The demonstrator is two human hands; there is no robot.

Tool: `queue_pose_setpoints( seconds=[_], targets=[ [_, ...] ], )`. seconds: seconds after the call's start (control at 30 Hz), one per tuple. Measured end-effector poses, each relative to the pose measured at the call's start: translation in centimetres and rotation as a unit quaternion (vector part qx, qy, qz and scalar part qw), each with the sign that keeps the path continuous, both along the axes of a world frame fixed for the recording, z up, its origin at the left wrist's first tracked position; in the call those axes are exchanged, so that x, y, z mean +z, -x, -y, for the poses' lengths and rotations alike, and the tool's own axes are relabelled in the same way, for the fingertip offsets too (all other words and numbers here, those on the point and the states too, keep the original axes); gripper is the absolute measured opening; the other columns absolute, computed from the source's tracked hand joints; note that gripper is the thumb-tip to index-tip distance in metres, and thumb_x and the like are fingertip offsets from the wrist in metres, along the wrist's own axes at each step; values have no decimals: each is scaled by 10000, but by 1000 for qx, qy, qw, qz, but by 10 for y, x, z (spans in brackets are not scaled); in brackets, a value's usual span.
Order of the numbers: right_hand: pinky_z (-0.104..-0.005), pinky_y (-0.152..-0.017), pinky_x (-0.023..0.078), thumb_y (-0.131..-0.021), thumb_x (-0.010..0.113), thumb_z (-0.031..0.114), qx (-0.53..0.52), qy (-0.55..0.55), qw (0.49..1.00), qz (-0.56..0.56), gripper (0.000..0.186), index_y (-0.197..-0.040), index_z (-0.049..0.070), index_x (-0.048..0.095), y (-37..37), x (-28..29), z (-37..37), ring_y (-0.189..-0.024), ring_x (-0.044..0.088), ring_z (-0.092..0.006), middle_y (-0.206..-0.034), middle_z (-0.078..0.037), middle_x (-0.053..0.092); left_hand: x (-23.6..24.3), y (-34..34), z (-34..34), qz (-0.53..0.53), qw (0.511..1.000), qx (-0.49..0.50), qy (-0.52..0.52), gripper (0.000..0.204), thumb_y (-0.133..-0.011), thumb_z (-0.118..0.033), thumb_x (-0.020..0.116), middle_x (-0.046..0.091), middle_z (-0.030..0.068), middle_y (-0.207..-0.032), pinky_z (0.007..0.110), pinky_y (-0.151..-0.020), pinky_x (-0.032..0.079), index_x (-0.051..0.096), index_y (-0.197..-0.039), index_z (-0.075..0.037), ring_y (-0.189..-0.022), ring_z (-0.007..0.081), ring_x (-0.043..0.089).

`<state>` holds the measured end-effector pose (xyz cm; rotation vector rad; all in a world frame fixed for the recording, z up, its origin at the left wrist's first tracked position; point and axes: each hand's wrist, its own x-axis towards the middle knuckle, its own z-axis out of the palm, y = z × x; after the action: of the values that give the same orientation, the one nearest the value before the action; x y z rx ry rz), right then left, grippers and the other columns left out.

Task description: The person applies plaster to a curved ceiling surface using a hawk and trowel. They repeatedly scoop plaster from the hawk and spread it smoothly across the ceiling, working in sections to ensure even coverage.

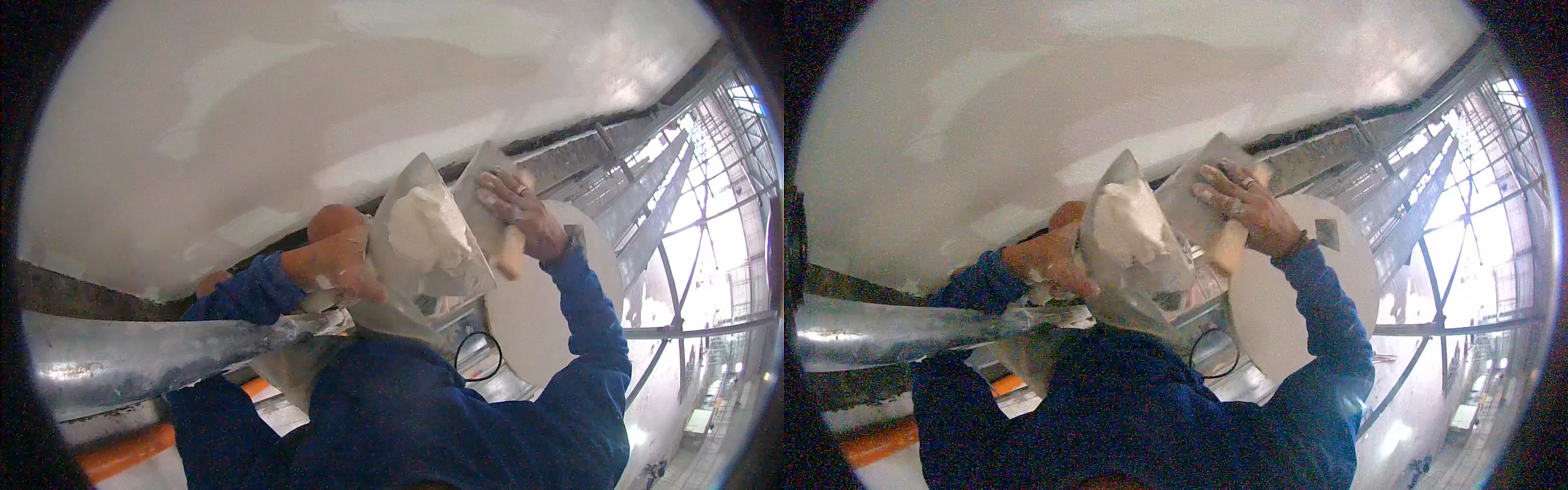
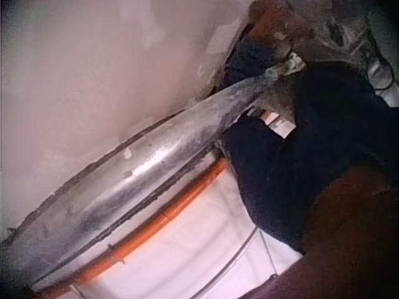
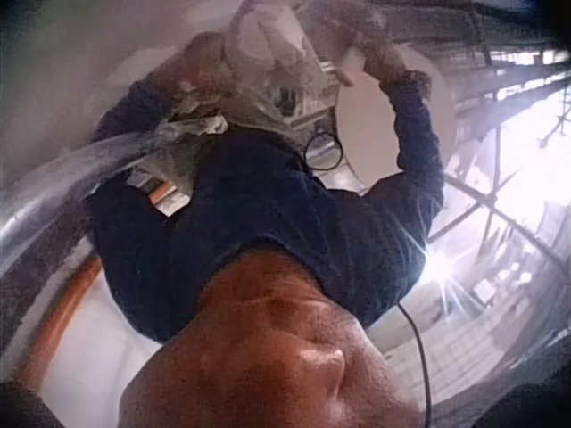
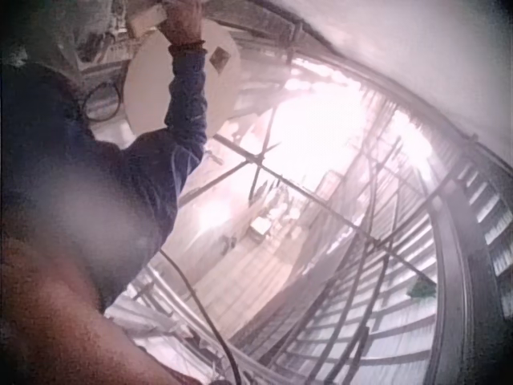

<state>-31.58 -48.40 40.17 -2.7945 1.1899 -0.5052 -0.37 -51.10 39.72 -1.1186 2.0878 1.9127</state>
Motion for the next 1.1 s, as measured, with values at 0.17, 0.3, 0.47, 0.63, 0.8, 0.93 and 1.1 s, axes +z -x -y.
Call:
queue_pose_setpoints(
  seconds=[0.17,0.3,0.47,0.63,0.8,0.93,1.1],
  targets=[
    [-396,-838,384,-670,565,99,-102,13,990,97,514,-1158,71,406,14,-35,-5,-979,458,-305,-1062,-114,490,10,10,-6,-231,890,129,371,294,-534,-130,662,590,75,-651,303,-551,441,598,-809,-50,-581,183,564],
    [-338,-652,472,-659,517,134,-255,-159,736,606,404,-1041,20,453,10,-74,-29,-723,536,-215,-813,-84,532,-2,16,17,-163,823,244,486,271,-628,-158,605,592,101,-716,315,-617,460,569,-861,-26,-671,217,586],
    [-337,-652,467,-652,475,245,-163,-385,336,844,381,-946,4,467,-110,-61,-31,-721,535,-228,-802,-103,529,15,-4,29,-179,711,246,634,257,-707,-142,592,578,98,-695,301,-591,469,502,-909,-10,-631,197,595],
    [-374,-711,458,-678,523,285,-20,-554,272,787,364,-920,18,473,-159,-29,-58,-771,539,-249,-846,-119,531,-17,-20,29,-123,652,229,713,269,-654,-153,657,589,85,-695,285,-482,459,503,-843,-40,-559,204,587],
    [-389,-716,462,-701,558,224,38,-586,254,769,349,-957,11,454,-173,-48,-69,-793,544,-252,-859,-109,530,-54,-61,23,-54,692,168,700,313,-676,-165,621,584,95,-699,300,-455,450,489,-914,-11,-585,209,587],
    [-415,-768,439,-697,532,208,-1,-565,283,775,409,-1030,0,418,-170,-35,-60,-857,529,-267,-931,-130,514,-103,-82,29,81,736,159,653,372,-710,-216,580,576,105,-684,307,-435,438,462,-979,13,-583,234,578],
    [-415,-829,399,-679,502,183,-46,-564,215,796,442,-1060,-20,410,-152,-47,-40,-924,499,-272,-992,-149,500,-85,-64,12,281,755,95,585,391,-758,-296,497,574,126,-675,373,-423,416,455,-1027,-17,-559,271,560]
  ],
)
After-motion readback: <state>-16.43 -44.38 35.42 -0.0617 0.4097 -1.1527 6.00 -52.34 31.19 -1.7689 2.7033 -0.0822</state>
